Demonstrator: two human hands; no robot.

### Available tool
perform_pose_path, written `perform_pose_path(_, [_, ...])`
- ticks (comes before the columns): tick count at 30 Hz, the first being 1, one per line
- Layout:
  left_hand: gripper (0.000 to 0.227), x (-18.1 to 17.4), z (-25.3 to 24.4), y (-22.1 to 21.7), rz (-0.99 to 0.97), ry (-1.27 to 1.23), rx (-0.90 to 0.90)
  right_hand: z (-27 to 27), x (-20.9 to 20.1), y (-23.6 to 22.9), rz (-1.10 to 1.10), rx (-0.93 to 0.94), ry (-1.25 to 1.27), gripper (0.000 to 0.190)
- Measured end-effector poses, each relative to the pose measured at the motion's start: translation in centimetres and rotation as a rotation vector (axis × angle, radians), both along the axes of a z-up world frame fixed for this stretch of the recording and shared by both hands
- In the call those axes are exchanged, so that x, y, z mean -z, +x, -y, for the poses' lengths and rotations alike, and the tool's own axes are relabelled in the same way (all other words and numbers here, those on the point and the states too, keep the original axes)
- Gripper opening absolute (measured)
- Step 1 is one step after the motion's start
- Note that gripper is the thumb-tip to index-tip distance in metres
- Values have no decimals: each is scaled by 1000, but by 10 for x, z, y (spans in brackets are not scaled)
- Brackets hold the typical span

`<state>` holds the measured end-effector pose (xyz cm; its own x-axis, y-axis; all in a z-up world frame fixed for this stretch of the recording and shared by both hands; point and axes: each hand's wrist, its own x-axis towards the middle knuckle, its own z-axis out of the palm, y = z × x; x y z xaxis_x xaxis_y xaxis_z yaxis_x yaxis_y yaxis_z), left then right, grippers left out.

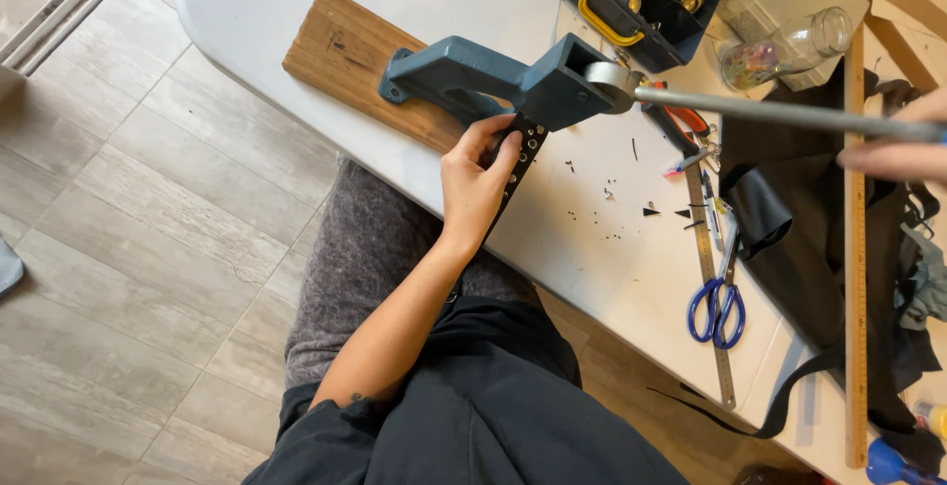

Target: Assembling a studded leather strap by manually placing metal studs into holes and securing them using a hand-operated press machine.

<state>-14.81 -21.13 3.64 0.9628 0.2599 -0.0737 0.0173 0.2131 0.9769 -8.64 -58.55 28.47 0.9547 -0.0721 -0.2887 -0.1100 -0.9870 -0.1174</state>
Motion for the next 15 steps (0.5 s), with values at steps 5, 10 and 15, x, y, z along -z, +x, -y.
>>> perform_pose_path(5, [21,6,1,0,14,17,6,-39,-8,-18,-115,-126,-229,26])
perform_pose_path(10, [15,18,-95,47,705,836,-448,-45,-12,4,-147,-206,-397,38])
perform_pose_path(15, [38,21,-203,136,741,1330,-344,-20,0,6,-270,-190,-552,46])
